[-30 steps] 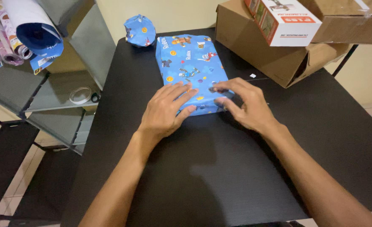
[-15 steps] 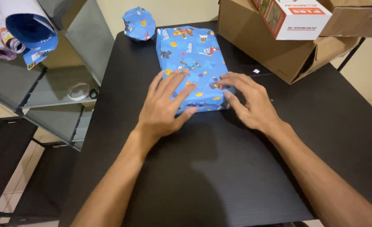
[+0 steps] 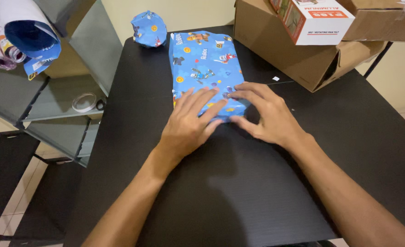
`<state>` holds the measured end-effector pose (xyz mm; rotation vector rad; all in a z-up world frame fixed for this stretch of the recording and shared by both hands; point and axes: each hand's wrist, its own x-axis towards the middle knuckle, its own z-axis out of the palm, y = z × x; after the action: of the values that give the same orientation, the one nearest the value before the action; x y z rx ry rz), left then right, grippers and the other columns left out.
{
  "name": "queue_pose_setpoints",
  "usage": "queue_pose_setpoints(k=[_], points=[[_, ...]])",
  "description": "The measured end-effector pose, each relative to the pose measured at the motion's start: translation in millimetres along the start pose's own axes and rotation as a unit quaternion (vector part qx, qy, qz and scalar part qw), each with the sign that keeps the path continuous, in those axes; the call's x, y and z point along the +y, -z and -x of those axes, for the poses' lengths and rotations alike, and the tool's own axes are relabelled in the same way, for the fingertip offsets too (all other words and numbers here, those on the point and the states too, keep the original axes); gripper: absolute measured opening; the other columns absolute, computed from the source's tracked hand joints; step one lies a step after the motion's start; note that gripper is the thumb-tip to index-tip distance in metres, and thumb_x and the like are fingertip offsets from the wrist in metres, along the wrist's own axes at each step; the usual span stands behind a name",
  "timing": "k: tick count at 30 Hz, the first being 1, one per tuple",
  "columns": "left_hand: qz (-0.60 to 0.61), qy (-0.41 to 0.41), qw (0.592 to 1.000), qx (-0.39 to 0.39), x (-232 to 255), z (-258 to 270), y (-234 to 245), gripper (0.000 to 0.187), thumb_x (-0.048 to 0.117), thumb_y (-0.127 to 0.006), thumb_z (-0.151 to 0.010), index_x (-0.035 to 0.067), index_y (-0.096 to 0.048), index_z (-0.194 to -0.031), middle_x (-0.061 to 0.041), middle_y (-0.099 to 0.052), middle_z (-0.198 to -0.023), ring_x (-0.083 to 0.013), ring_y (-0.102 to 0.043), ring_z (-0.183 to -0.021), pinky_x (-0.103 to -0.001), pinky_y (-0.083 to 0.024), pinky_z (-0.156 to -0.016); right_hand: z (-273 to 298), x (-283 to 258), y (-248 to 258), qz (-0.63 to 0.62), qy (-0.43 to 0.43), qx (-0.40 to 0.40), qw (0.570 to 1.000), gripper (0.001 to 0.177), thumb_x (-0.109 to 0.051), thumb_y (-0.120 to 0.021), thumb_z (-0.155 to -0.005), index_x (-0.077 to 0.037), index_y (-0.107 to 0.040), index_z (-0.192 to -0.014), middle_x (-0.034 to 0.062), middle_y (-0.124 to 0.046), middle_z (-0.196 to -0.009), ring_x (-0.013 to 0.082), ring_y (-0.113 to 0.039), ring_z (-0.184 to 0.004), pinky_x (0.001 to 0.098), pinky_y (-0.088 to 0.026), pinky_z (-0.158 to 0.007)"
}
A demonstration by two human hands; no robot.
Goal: The person folds and tapes the edges of a blue patterned gift bag around a rectangular item on a black table. They smooth the paper, fold the top flaps inward, and secure the bag with clear tape.
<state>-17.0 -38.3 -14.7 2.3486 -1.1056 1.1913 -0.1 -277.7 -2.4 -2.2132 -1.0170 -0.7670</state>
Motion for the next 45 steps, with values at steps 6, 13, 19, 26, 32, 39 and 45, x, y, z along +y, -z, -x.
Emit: queue_pose_setpoints(k=[6,13,19,26,32,39,45], points=[[0.068,0.030,0.997,0.022,-8.9,1.4,0.8,0.024,0.009,-0.074,-0.096,0.004,-0.070,-0.119,-0.012,-0.071,-0.124,-0.0291,-0.066,-0.120,-0.045,-0.051,-0.105,-3.9,-3.0,-2.9,0.044,-0.004,-0.009,0.999,0.048,-0.025,-0.085,-0.080,-0.010,-0.070,-0.123,0.0137,-0.066,-0.125,0.0337,-0.061,-0.116,0.0446,-0.052,-0.100],[0.082,0.046,0.995,0.043,-10.9,0.6,4.7,0.020,0.007,-0.069,-0.095,0.003,-0.070,-0.114,-0.012,-0.072,-0.119,-0.0315,-0.067,-0.118,-0.044,-0.050,-0.104,-4.4,-6.4,-4.8,0.064,0.006,0.014,0.998,0.039,-0.025,-0.086,-0.082,-0.009,-0.073,-0.115,0.0098,-0.066,-0.114,0.0319,-0.061,-0.105,0.0435,-0.053,-0.093],[0.072,0.099,0.992,0.043,-17.5,7.5,12.1,0.031,0.022,-0.072,-0.092,0.002,-0.070,-0.116,-0.016,-0.067,-0.125,-0.0348,-0.061,-0.121,-0.049,-0.043,-0.109,-3.1,-11.4,-4.5,0.090,0.012,0.021,0.996,0.037,-0.028,-0.087,-0.080,-0.009,-0.074,-0.110,0.0082,-0.065,-0.108,0.0306,-0.060,-0.099,0.0417,-0.053,-0.087],[0.098,0.280,0.947,0.121,-36.8,21.4,-5.7,0.045,0.034,-0.054,-0.110,0.001,-0.058,-0.140,-0.021,-0.055,-0.144,-0.0358,-0.057,-0.128,-0.045,-0.046,-0.110,-1.4,-11.8,-5.7,0.068,0.014,0.019,0.997,0.041,-0.030,-0.085,-0.081,-0.008,-0.071,-0.112,0.0099,-0.062,-0.114,0.0314,-0.060,-0.103,0.0419,-0.053,-0.091],[0.139,0.514,0.845,0.044,-55.8,23.3,-14.7,0.065,0.050,-0.051,-0.098,0.000,-0.051,-0.139,-0.018,-0.064,-0.124,-0.0301,-0.069,-0.098,-0.042,-0.052,-0.087,4.5,1.3,-13.5,-0.001,-0.102,0.094,0.990,0.054,-0.035,-0.075,-0.093,0.003,-0.060,-0.128,0.0199,-0.058,-0.124,0.0334,-0.061,-0.114,0.0425,-0.052,-0.097],[0.095,0.488,0.865,-0.063,-64.4,24.1,-17.8,0.057,0.053,-0.044,-0.103,0.009,-0.079,-0.112,-0.017,-0.075,-0.113,-0.0371,-0.067,-0.106,-0.045,-0.048,-0.097,-4.5,22.6,-20.5,-0.079,-0.397,-0.004,0.915,0.064,-0.055,-0.056,-0.099,-0.001,-0.065,-0.133,0.0238,-0.071,-0.126,0.0324,-0.067,-0.121,0.0402,-0.049,-0.105],[0.243,0.534,0.807,-0.073,-69.0,26.7,-15.4,0.049,0.045,-0.044,-0.103,0.008,-0.074,-0.113,-0.010,-0.078,-0.103,-0.0236,-0.072,-0.099,-0.038,-0.051,-0.091,-8.5,12.1,-17.4,-0.138,-0.416,-0.031,0.898,0.061,-0.049,-0.059,-0.093,-0.007,-0.064,-0.137,0.0180,-0.072,-0.127,0.0266,-0.067,-0.120,0.0371,-0.047,-0.102]])
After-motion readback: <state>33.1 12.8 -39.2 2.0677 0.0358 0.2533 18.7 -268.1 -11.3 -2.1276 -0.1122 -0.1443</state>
